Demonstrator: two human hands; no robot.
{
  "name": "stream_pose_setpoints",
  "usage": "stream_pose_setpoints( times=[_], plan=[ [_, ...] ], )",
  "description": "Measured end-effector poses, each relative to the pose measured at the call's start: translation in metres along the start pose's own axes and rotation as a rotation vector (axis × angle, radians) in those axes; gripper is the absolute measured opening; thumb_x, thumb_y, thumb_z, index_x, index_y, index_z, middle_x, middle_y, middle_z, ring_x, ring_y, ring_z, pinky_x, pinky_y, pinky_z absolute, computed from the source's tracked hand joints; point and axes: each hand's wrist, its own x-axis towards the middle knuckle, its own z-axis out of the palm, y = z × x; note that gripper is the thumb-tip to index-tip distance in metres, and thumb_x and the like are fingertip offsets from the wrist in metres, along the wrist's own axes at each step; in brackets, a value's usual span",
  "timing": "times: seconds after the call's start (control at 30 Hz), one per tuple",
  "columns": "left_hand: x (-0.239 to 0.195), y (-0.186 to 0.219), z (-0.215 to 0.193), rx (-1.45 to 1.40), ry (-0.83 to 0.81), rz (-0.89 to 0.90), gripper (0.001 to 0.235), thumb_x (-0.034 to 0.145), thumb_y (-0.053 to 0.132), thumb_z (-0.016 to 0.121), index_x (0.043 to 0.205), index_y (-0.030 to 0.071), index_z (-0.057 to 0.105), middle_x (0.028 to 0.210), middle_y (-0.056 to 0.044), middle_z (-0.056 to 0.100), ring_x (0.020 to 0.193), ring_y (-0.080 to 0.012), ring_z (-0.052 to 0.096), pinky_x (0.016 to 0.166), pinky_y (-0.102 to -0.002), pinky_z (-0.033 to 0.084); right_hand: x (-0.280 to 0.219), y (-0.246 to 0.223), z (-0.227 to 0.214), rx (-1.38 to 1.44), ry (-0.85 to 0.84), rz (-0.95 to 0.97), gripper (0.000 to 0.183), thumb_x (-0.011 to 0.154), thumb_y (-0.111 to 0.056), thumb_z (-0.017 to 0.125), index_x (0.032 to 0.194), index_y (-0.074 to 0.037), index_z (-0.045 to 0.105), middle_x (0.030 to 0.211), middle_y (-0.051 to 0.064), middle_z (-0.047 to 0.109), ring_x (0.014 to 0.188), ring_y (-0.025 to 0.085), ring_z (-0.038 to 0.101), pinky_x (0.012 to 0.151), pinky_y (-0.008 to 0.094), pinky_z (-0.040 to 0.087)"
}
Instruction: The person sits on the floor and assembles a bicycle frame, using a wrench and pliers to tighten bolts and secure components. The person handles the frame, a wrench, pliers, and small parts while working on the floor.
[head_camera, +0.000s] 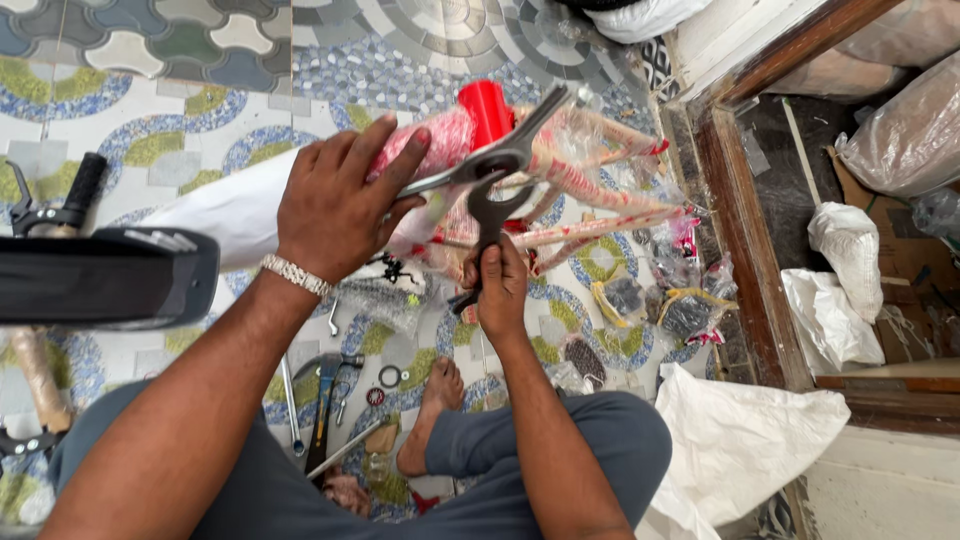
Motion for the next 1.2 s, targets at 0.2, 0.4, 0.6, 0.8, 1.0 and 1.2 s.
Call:
stream_pose_setpoints(
  times=[0.2, 0.4, 0.6, 0.8, 1.0, 1.2],
  plan=[
    [0.002, 0.0, 0.001, -0.01, -0.005, -0.013, 0.07, 0.095, 0.045, 0.076, 0.156, 0.022, 0.051, 0.148, -0.013, 0.054, 0.122, -0.0311, 0.056, 0.101, -0.048, 0.047, 0.026, 0.017, 0.004, -0.095, -0.05, -0.118, 0.043, 0.114, -0.046, 0.05, 0.104, -0.004, 0.055, 0.084, 0.001, 0.053, 0.076, 0.009, 0.049, 0.069, 0.026, 0.044],
    [0.003, -0.001, 0.0, -0.03, -0.022, -0.024, 0.07, 0.092, 0.045, 0.077, 0.154, 0.023, 0.054, 0.148, -0.012, 0.055, 0.121, -0.0314, 0.058, 0.101, -0.048, 0.048, 0.041, 0.016, -0.008, -0.082, -0.145, -0.069, 0.048, 0.11, -0.049, 0.048, 0.113, -0.002, 0.058, 0.082, 0.001, 0.057, 0.072, 0.009, 0.054, 0.065, 0.028, 0.047],
    [0.005, 0.0, 0.0, -0.026, -0.039, -0.036, 0.069, 0.092, 0.046, 0.077, 0.153, 0.022, 0.054, 0.148, -0.012, 0.055, 0.122, -0.0311, 0.058, 0.102, -0.049, 0.048, 0.056, 0.018, -0.027, -0.209, -0.264, -0.119, 0.051, 0.113, -0.049, 0.046, 0.108, -0.001, 0.06, 0.081, 0.001, 0.056, 0.071, 0.009, 0.051, 0.064, 0.027, 0.045],
    [0.004, 0.002, 0.0, -0.006, -0.028, -0.028, 0.069, 0.092, 0.046, 0.077, 0.153, 0.023, 0.054, 0.146, -0.012, 0.055, 0.121, -0.0312, 0.058, 0.1, -0.048, 0.048, 0.076, -0.009, -0.072, -0.549, -0.295, -0.123, 0.051, 0.109, -0.05, 0.046, 0.097, -0.003, 0.061, 0.07, 0.001, 0.054, 0.062, 0.01, 0.049, 0.058, 0.028, 0.043],
    [0.004, 0.001, -0.001, -0.035, -0.031, -0.031, 0.069, 0.092, 0.046, 0.077, 0.153, 0.022, 0.055, 0.147, -0.011, 0.056, 0.122, -0.0309, 0.058, 0.103, -0.047, 0.048, 0.086, -0.056, -0.079, -0.717, -0.351, -0.26, 0.041, 0.114, -0.04, 0.049, 0.107, -0.002, 0.064, 0.077, 0.004, 0.058, 0.069, 0.014, 0.052, 0.063, 0.032, 0.046],
    [0.004, 0.001, -0.001, -0.001, -0.026, -0.019, 0.07, 0.092, 0.047, 0.076, 0.153, 0.023, 0.054, 0.144, -0.012, 0.057, 0.12, -0.0305, 0.058, 0.1, -0.047, 0.048, 0.075, -0.089, -0.08, -0.925, -0.322, -0.164, 0.033, 0.11, -0.031, 0.055, 0.098, -0.002, 0.066, 0.067, 0.008, 0.057, 0.06, 0.015, 0.056, 0.056, 0.033, 0.044]
  ],
)
